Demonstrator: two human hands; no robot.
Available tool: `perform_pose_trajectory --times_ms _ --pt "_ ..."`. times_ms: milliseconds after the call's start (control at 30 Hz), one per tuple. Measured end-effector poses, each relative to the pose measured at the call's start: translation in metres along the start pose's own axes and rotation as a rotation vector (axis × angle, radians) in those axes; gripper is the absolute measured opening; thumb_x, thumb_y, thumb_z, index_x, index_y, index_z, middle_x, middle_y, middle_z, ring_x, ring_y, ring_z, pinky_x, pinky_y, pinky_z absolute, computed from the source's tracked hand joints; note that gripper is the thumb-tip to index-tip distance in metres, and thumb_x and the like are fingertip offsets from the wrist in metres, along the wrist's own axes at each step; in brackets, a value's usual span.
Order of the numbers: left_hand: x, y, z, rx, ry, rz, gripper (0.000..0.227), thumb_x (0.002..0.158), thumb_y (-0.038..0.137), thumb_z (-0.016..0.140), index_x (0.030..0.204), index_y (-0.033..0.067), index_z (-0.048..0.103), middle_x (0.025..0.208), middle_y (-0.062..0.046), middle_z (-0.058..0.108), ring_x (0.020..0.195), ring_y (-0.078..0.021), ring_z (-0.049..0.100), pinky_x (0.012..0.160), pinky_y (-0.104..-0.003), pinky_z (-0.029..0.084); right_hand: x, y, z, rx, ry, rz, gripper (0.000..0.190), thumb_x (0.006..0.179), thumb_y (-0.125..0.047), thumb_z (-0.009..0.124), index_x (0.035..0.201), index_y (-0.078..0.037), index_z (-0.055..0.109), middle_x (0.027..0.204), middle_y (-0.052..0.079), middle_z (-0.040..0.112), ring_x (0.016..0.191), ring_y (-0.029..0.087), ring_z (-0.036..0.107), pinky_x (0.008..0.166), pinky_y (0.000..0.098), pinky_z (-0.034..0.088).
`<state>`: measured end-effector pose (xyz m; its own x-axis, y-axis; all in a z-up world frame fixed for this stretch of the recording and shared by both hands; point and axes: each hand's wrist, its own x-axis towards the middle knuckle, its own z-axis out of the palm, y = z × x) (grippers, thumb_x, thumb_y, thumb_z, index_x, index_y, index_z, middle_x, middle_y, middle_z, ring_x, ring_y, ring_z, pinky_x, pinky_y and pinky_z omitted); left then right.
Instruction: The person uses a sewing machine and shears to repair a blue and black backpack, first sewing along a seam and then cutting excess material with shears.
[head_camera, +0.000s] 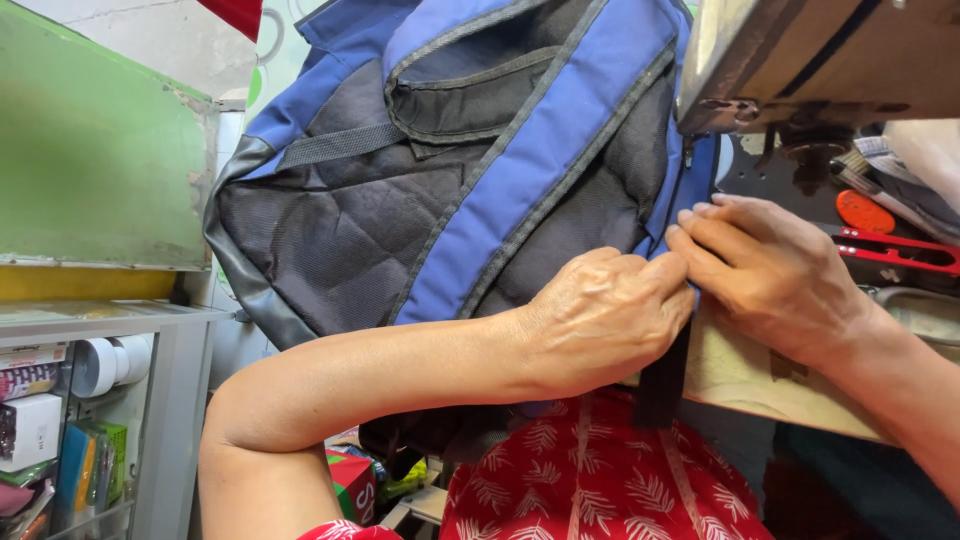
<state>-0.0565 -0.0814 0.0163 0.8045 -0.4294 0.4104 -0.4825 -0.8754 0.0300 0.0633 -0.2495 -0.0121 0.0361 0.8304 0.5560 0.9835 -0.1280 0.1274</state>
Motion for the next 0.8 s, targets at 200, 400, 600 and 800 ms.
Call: perform_pose_trajectory --times_ms 200,400,600,800 --pt "0.012 -0.031 -0.022 -0.460 -0.092 0.044 0.039 0.101 0.034 0.051 0.081 0.0013 0.060 0.085 -0.018 0.060 0.075 -0.0403 0.058 0.072 -0.052 0.046 -0.003 -0.004 -0.002 0.026 -0.044 -0.025 0.013 0.101 0.001 0.060 0.100 -0.002 0.073 0.108 0.013 0.075 0.097 0.028 0.071 0.102 0.0390 0.058" --pt "-0.003 -0.084 -0.001 -0.058 -0.342 0.202 0.048 0.095 0.014 0.052 0.142 0.0167 0.059 0.160 -0.003 0.042 0.150 -0.0304 0.035 0.120 -0.056 0.032 -0.005 -0.005 -0.002 -0.009 -0.070 -0.035 0.014 0.100 0.002 0.061 0.106 -0.001 0.074 0.111 0.017 0.076 0.103 0.030 0.074 0.105 0.0403 0.058" --pt "0.004 -0.090 -0.003 -0.182 -0.125 0.208 0.021 0.093 0.018 0.058 0.113 0.0110 0.063 0.122 -0.005 0.061 0.129 -0.0291 0.050 0.096 -0.041 0.044 -0.003 -0.008 -0.003 0.045 -0.061 -0.016 0.013 0.099 0.001 0.062 0.104 0.000 0.074 0.106 0.019 0.076 0.103 0.034 0.073 0.103 0.0423 0.058" --pt "0.008 -0.091 -0.001 -0.279 -0.115 0.159 0.018 0.087 0.013 0.060 0.104 0.0069 0.063 0.109 -0.007 0.056 0.121 -0.0346 0.052 0.086 -0.043 0.048 0.000 -0.010 -0.006 0.074 -0.072 0.007 0.013 0.100 0.001 0.061 0.104 0.002 0.073 0.107 0.021 0.076 0.104 0.034 0.073 0.103 0.0437 0.058"
